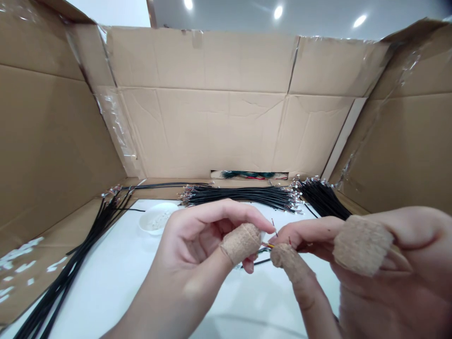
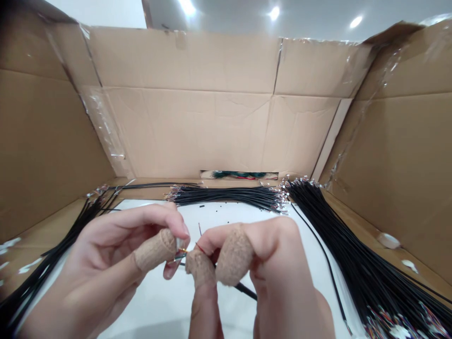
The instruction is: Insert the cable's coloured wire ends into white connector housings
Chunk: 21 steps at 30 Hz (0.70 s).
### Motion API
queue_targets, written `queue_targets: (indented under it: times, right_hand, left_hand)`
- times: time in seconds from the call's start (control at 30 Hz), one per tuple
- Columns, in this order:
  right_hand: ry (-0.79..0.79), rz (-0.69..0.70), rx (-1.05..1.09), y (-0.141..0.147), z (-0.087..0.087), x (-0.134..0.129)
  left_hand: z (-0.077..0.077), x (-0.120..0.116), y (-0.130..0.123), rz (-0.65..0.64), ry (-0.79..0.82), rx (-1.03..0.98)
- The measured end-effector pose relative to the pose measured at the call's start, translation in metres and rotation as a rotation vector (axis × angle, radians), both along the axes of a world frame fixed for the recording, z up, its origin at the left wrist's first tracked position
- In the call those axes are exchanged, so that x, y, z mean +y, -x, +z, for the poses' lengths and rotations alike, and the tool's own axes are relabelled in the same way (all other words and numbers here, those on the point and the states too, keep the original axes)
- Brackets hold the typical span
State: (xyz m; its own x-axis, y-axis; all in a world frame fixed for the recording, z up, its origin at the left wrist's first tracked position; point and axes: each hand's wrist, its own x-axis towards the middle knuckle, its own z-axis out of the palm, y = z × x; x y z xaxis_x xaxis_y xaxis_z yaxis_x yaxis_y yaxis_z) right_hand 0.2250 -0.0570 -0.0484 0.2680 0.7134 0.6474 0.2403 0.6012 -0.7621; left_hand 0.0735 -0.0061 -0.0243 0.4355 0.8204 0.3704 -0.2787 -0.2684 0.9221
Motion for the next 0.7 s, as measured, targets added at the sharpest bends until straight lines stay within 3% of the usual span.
queue_targets:
  times: [0.3, 0.43, 0.7]
  right_hand:
    - [0.039, 0.147, 0.031, -0.005, 0.021, 0.010]
    - [0.033, 0.206, 0.032, -0.004, 0.022, 0.011]
    - [0.009, 0.087, 0.024, -0.007, 0.014, 0.003]
  left_hand:
    - [0.003, 0.002, 0.002, -0.024, 0.047, 0.032]
    - [0.004, 0.002, 0.002, -0.044, 0.036, 0.042]
    - [0.005, 0.001, 0.001, -0.035, 0.028, 0.058]
